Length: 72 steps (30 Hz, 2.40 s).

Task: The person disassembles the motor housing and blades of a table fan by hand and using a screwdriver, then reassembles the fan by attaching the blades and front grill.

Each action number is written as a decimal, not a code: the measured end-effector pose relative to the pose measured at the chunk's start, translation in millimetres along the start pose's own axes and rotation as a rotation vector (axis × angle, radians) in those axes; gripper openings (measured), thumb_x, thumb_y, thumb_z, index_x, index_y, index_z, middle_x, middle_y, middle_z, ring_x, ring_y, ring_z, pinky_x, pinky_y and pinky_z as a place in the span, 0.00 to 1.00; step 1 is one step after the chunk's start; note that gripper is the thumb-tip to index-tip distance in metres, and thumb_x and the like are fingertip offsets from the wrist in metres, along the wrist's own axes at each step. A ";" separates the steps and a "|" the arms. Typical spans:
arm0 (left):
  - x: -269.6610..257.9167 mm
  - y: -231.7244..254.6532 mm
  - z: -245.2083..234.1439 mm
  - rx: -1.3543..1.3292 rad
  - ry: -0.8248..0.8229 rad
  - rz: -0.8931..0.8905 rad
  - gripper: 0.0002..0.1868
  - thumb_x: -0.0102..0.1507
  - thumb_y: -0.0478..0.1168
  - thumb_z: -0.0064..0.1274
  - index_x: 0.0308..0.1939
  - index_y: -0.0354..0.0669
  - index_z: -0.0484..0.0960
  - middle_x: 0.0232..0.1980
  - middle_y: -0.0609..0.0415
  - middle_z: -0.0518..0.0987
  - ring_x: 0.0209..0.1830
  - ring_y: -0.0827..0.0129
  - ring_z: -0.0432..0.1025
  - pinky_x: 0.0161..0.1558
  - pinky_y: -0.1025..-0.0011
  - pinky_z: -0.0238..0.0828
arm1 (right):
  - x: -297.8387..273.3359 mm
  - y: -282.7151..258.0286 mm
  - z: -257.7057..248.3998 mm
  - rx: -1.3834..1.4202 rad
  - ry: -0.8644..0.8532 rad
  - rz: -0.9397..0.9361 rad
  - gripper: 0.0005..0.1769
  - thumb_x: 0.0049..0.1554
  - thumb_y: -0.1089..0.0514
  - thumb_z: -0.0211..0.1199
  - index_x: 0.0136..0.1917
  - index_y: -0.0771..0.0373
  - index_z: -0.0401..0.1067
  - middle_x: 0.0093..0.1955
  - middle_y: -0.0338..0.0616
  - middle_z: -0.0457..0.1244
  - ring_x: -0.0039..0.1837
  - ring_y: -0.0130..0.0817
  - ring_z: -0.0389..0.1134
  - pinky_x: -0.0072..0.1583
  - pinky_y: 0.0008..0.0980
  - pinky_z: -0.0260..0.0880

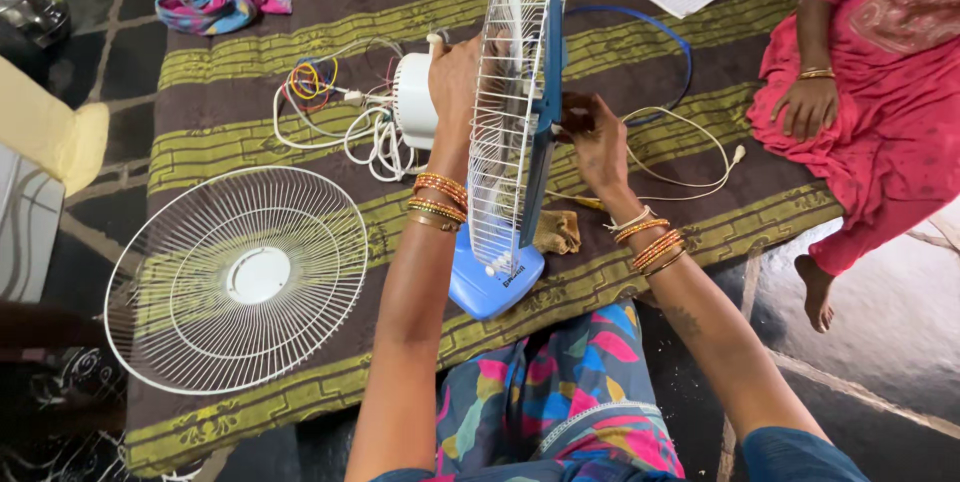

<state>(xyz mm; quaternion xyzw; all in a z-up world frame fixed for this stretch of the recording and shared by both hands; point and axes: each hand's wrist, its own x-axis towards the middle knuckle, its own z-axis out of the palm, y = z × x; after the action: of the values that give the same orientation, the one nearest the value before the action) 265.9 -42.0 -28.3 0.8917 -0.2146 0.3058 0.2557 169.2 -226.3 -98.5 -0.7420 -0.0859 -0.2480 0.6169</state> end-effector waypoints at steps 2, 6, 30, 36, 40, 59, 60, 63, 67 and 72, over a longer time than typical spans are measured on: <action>2.4 -0.5 6.6 0.008 -0.031 -0.011 0.18 0.71 0.50 0.38 0.39 0.48 0.82 0.28 0.47 0.82 0.32 0.52 0.77 0.58 0.52 0.62 | -0.4 0.7 -3.5 -0.001 0.003 -0.015 0.15 0.63 0.72 0.55 0.63 0.68 0.71 0.58 0.48 0.70 0.55 0.30 0.73 0.56 0.30 0.78; 1.3 -5.8 16.2 -0.014 0.020 0.048 0.17 0.70 0.48 0.38 0.38 0.50 0.82 0.28 0.48 0.82 0.32 0.53 0.78 0.58 0.52 0.62 | -4.2 -1.2 -6.1 -0.257 0.038 -0.137 0.10 0.61 0.70 0.62 0.58 0.68 0.72 0.50 0.48 0.69 0.49 0.35 0.73 0.50 0.34 0.75; -11.1 12.0 -26.6 -0.082 0.053 -0.111 0.19 0.72 0.51 0.42 0.35 0.52 0.86 0.26 0.50 0.82 0.29 0.55 0.77 0.59 0.54 0.65 | 1.5 -12.6 1.7 -0.735 -0.053 -0.374 0.07 0.63 0.61 0.60 0.54 0.64 0.71 0.48 0.47 0.64 0.45 0.48 0.69 0.44 0.43 0.67; -13.7 -3.7 -15.4 0.072 0.138 0.108 0.15 0.69 0.47 0.44 0.38 0.49 0.85 0.27 0.49 0.81 0.26 0.53 0.77 0.55 0.51 0.66 | -0.5 -13.6 -1.1 -0.637 -0.062 -0.337 0.08 0.64 0.59 0.63 0.55 0.64 0.72 0.54 0.47 0.66 0.53 0.47 0.70 0.51 0.41 0.70; -15.4 -7.4 -2.8 0.040 0.109 -0.001 0.15 0.69 0.48 0.46 0.37 0.48 0.85 0.27 0.48 0.82 0.28 0.52 0.77 0.55 0.53 0.68 | 2.2 -12.8 -8.9 -0.338 -0.143 -0.300 0.26 0.63 0.54 0.66 0.71 0.63 0.63 0.68 0.50 0.64 0.69 0.46 0.69 0.69 0.38 0.72; -69.7 11.8 -51.8 -0.055 0.099 0.040 0.18 0.66 0.51 0.51 0.50 0.42 0.80 0.30 0.47 0.81 0.35 0.59 0.77 0.52 0.63 0.68 | -17.3 -6.8 -30.9 -0.602 -0.449 -0.465 0.53 0.48 0.63 0.72 0.81 0.57 0.51 0.84 0.57 0.46 0.81 0.55 0.49 0.74 0.51 0.59; -73.3 14.5 -56.2 -0.113 0.128 0.028 0.14 0.69 0.49 0.49 0.45 0.44 0.81 0.32 0.47 0.82 0.38 0.59 0.78 0.55 0.63 0.68 | -20.8 -2.2 -24.6 -0.577 -0.398 -0.474 0.52 0.47 0.63 0.73 0.80 0.59 0.52 0.82 0.57 0.48 0.80 0.55 0.51 0.73 0.51 0.60; -79.8 17.0 -64.0 -0.123 0.162 0.079 0.14 0.65 0.48 0.49 0.40 0.41 0.79 0.35 0.48 0.83 0.43 0.54 0.77 0.54 0.62 0.67 | -33.9 13.5 -13.5 -0.544 -0.308 -0.379 0.48 0.47 0.65 0.73 0.77 0.60 0.56 0.77 0.56 0.55 0.76 0.53 0.58 0.70 0.48 0.65; -79.4 18.4 -66.2 -0.123 0.210 0.091 0.15 0.64 0.46 0.49 0.46 0.39 0.79 0.39 0.46 0.82 0.46 0.56 0.77 0.55 0.63 0.67 | -53.2 36.7 -5.1 -0.482 -0.185 -0.192 0.41 0.50 0.70 0.68 0.75 0.62 0.59 0.68 0.53 0.65 0.69 0.51 0.69 0.65 0.43 0.72; -71.3 24.5 -65.2 -0.132 0.169 0.058 0.14 0.67 0.49 0.48 0.37 0.43 0.76 0.35 0.50 0.83 0.41 0.57 0.77 0.54 0.61 0.66 | -51.2 73.6 -13.6 -0.624 -0.213 -0.216 0.40 0.49 0.73 0.65 0.73 0.65 0.59 0.65 0.58 0.65 0.65 0.59 0.69 0.61 0.45 0.73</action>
<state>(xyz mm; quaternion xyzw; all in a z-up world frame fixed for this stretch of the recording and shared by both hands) 172.9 -6.6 -22.6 0.8372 -0.2379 0.3724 0.3222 153.4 -246.7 -185.4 -0.9033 -0.1476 -0.2474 0.3180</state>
